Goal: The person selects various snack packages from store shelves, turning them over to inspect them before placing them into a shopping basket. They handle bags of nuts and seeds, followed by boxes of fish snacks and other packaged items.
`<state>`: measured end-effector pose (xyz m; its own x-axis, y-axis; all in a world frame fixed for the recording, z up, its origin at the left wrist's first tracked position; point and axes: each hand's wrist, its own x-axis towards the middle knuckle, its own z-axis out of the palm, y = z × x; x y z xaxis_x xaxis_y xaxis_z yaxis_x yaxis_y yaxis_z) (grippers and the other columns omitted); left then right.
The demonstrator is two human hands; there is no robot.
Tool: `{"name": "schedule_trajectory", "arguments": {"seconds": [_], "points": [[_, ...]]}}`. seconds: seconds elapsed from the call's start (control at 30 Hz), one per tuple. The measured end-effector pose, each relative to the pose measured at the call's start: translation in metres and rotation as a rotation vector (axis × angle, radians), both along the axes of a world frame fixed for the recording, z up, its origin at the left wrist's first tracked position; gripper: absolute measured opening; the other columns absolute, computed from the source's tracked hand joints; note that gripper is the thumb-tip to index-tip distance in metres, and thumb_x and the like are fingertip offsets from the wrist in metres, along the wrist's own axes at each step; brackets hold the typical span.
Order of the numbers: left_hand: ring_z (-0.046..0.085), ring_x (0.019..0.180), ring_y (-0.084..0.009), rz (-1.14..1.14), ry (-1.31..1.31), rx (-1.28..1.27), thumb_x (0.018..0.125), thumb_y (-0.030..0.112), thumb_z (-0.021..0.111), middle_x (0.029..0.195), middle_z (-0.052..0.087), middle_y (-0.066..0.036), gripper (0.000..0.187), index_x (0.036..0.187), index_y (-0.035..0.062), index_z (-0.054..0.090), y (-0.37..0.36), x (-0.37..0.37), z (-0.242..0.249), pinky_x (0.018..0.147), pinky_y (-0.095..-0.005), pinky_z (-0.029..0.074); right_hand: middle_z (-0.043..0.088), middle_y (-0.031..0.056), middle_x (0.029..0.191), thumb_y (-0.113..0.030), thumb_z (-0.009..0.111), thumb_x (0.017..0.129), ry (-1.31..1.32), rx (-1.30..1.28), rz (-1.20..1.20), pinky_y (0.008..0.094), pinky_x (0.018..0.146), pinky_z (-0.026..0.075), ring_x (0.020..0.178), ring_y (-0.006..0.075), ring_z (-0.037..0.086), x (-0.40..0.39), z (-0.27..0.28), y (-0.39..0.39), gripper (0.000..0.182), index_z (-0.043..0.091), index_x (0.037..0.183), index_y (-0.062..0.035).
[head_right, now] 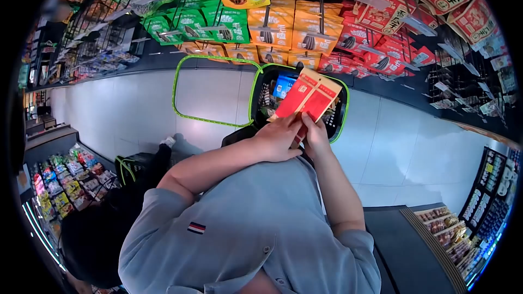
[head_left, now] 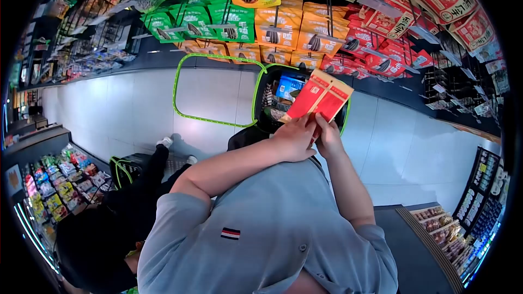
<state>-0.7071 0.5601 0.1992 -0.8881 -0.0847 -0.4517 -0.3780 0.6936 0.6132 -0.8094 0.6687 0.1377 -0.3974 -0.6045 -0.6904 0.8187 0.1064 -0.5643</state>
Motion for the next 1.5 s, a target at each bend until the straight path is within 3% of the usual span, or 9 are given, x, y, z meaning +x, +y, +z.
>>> {"name": "schedule_trajectory", "arguments": {"seconds": [0.13, 0.3, 0.43, 0.53, 0.63, 0.7, 1.03, 1.3, 1.5], "points": [[0.060, 0.104, -0.0298, -0.109, -0.222, 0.461, 0.084, 0.040, 0.060, 0.110, 0.062, -0.019, 0.054, 0.119, -0.0003, 0.055, -0.025, 0.014, -0.016, 0.089, -0.0360, 0.047, 0.060, 0.0124, 0.114, -0.018, 0.053, 0.093, -0.129, 0.139, -0.027, 0.0417, 0.084, 0.051, 0.099, 0.0256, 0.061, 0.001, -0.094, 0.014, 0.032, 0.049, 0.121, -0.0032], [0.063, 0.095, -0.0288, -0.011, -0.188, 0.490, 0.088, 0.041, 0.057, 0.100, 0.065, -0.018, 0.046, 0.112, 0.0014, 0.061, -0.053, 0.036, -0.011, 0.083, -0.0348, 0.048, 0.056, 0.0146, 0.118, -0.019, 0.051, 0.093, -0.050, 0.510, 0.260, 0.0521, 0.087, 0.050, 0.107, 0.0332, 0.058, -0.005, -0.132, -0.002, 0.039, 0.040, 0.130, -0.0087], [0.063, 0.093, -0.0277, -0.011, -0.188, 0.517, 0.089, 0.041, 0.056, 0.102, 0.066, -0.017, 0.045, 0.111, 0.0021, 0.062, -0.073, 0.039, -0.006, 0.083, -0.0345, 0.048, 0.057, 0.0125, 0.112, -0.020, 0.056, 0.089, -0.010, 0.311, 0.232, 0.0538, 0.075, 0.052, 0.095, 0.0314, 0.062, -0.004, -0.158, -0.027, 0.040, 0.041, 0.125, -0.0100], [0.063, 0.094, -0.0276, -0.047, -0.124, 0.494, 0.089, 0.041, 0.056, 0.102, 0.066, -0.016, 0.044, 0.109, 0.0028, 0.063, -0.082, 0.041, -0.014, 0.083, -0.0352, 0.049, 0.055, 0.0050, 0.074, -0.016, 0.060, 0.085, 0.189, 0.524, 0.344, 0.0326, 0.049, 0.044, 0.062, 0.0169, 0.054, -0.006, -0.208, -0.013, 0.024, 0.052, 0.104, -0.0056], [0.063, 0.096, -0.0285, -0.085, -0.082, 0.502, 0.088, 0.043, 0.056, 0.102, 0.066, -0.016, 0.045, 0.109, 0.0029, 0.063, -0.094, 0.040, -0.016, 0.084, -0.0353, 0.048, 0.057, 0.0050, 0.070, -0.016, 0.062, 0.083, 0.605, 0.550, 0.553, 0.0300, 0.046, 0.044, 0.057, 0.0144, 0.054, 0.002, -0.226, 0.003, 0.019, 0.055, 0.095, -0.0029], [0.063, 0.096, -0.0282, -0.121, -0.064, 0.516, 0.089, 0.042, 0.056, 0.103, 0.066, -0.016, 0.045, 0.109, 0.0028, 0.063, -0.103, 0.038, -0.020, 0.084, -0.0346, 0.048, 0.060, 0.0055, 0.073, -0.019, 0.062, 0.083, 0.408, 0.613, 0.553, 0.0268, 0.049, 0.047, 0.058, 0.0131, 0.056, 0.004, -0.158, -0.010, 0.025, 0.059, 0.099, 0.0001], [0.063, 0.096, -0.0228, -0.199, -0.054, 0.681, 0.089, 0.039, 0.057, 0.103, 0.067, -0.014, 0.042, 0.111, 0.0040, 0.064, -0.133, 0.037, -0.042, 0.084, -0.0331, 0.048, 0.063, 0.0077, 0.080, -0.021, 0.063, 0.084, 0.321, 0.588, 0.379, 0.0286, 0.055, 0.052, 0.069, 0.0166, 0.062, 0.012, -0.096, -0.025, 0.033, 0.061, 0.107, 0.0016], [0.063, 0.097, -0.0229, -0.244, -0.039, 0.709, 0.089, 0.037, 0.058, 0.105, 0.066, -0.014, 0.042, 0.112, 0.0026, 0.063, -0.147, 0.046, -0.050, 0.086, -0.0323, 0.047, 0.062, 0.0016, 0.089, -0.016, 0.062, 0.089, 0.945, 0.010, 0.236, 0.0233, 0.066, 0.048, 0.076, 0.0081, 0.058, -0.080, 0.121, -0.145, 0.025, 0.057, 0.109, -0.0011], [0.062, 0.099, -0.0229, -0.077, -0.081, 0.709, 0.089, 0.037, 0.058, 0.108, 0.065, -0.015, 0.044, 0.116, 0.0017, 0.060, -0.155, 0.063, -0.053, 0.086, -0.0325, 0.047, 0.060, 0.0242, 0.113, -0.031, 0.076, 0.075, 1.556, 0.103, -0.032, 0.0348, 0.089, 0.046, 0.106, 0.0257, 0.059, -0.197, 0.240, -0.264, 0.072, 0.045, 0.127, 0.0074]]}}
